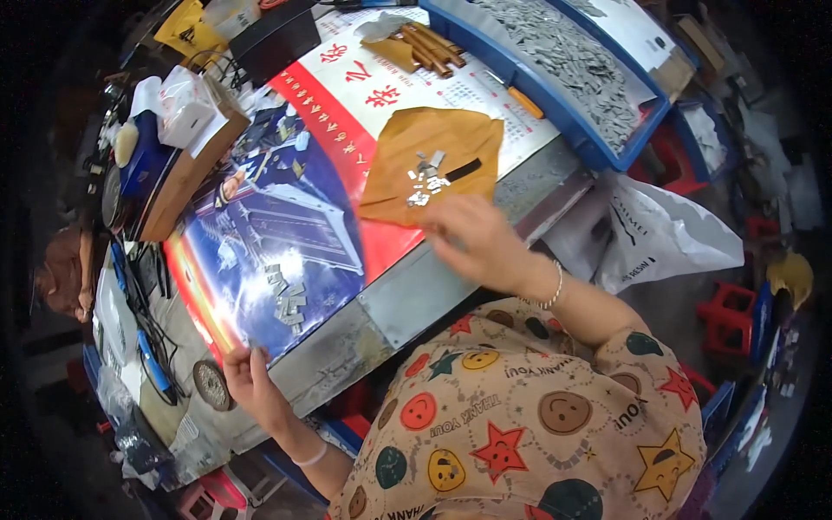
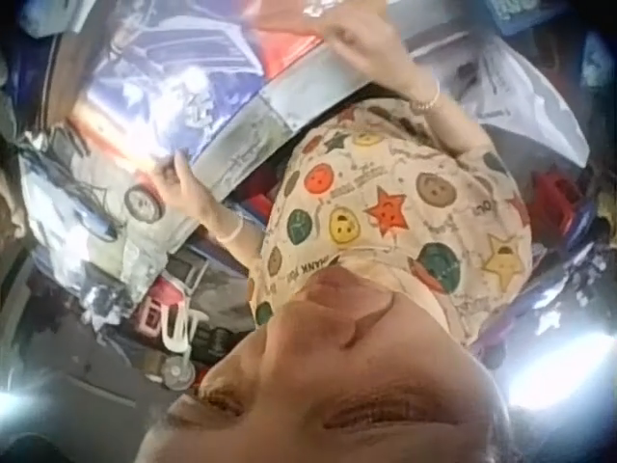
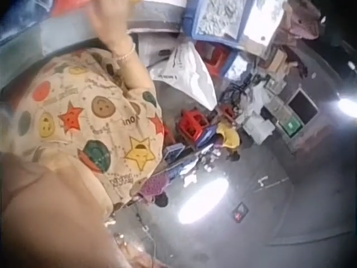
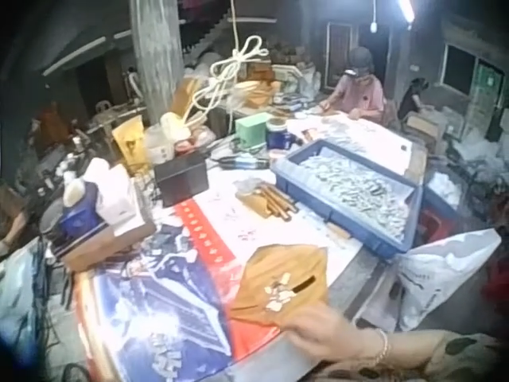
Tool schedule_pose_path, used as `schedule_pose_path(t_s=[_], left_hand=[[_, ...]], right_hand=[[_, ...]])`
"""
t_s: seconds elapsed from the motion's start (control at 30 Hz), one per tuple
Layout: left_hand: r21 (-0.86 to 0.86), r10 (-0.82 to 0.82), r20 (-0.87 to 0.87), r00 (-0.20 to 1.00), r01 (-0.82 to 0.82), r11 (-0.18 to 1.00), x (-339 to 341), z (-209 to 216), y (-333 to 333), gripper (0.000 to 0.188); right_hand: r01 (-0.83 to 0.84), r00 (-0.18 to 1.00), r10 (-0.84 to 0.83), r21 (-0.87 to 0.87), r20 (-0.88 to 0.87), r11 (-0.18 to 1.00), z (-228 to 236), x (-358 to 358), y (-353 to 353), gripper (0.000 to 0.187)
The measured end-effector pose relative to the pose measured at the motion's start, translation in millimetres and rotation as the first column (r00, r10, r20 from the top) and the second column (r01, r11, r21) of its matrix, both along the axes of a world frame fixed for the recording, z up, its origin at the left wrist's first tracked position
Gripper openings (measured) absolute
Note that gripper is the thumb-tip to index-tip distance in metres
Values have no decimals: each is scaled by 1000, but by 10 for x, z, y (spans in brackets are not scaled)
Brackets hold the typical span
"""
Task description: Inspecting and sorting small industrial components on a workbench.
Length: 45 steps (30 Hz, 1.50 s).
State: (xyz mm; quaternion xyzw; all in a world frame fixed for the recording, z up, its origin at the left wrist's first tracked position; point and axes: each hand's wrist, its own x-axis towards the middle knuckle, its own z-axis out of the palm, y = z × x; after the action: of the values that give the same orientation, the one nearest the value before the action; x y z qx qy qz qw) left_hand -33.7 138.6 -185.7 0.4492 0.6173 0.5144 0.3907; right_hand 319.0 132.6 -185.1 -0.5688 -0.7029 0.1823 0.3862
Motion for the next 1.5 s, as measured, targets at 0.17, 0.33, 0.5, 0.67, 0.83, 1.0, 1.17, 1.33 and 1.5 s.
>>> schedule_pose_path(t_s=[0.17, 0.33, 0.5, 0.67, 0.83, 1.0, 1.17, 1.33, 1.5], left_hand=[[-58, -93, 452, 887, 133, 989, 275, -61, -376, 11], [-104, -137, 499, 856, 216, 971, 524, -77, -539, 14], [-158, -188, 525, 830, 312, 937, 636, -65, -608, 17], [-169, -212, 556, 804, 359, 918, 827, -4, -617, 15], [-237, -210, 587, 782, 414, 879, 941, -3, -647, 12], [-212, -230, 649, 725, 463, 861, 988, -106, -618, 10], [-202, -200, 739, 644, 495, 845, 1096, -101, -489, 11], [-234, -220, 775, 592, 592, 771, 1262, -114, -341, 18], [-234, -188, 816, 547, 609, 757, 1330, -64, -268, 18]], right_hand=[[127, 992, -123, -122, 43, 984, -152, 435, 434, 13], [26, 993, -17, -77, 116, 997, -357, 500, 756, 14], [-113, 950, 149, -144, 276, 983, -384, 415, 938, 13], [-142, 935, 221, -275, 279, 951, -357, 426, 1015, 10], [-216, 925, 291, -291, 246, 932, -307, 388, 1060, 6], [-226, 918, 307, -304, 252, 926, -310, 329, 1019, 5], [-228, 974, 225, -190, -39, 955, 0, 65, 630, 11], [-348, 925, 336, -42, -176, 937, 173, -152, 189, 13], [-432, 888, 444, 121, -116, 894, 118, -240, 61, 22]])
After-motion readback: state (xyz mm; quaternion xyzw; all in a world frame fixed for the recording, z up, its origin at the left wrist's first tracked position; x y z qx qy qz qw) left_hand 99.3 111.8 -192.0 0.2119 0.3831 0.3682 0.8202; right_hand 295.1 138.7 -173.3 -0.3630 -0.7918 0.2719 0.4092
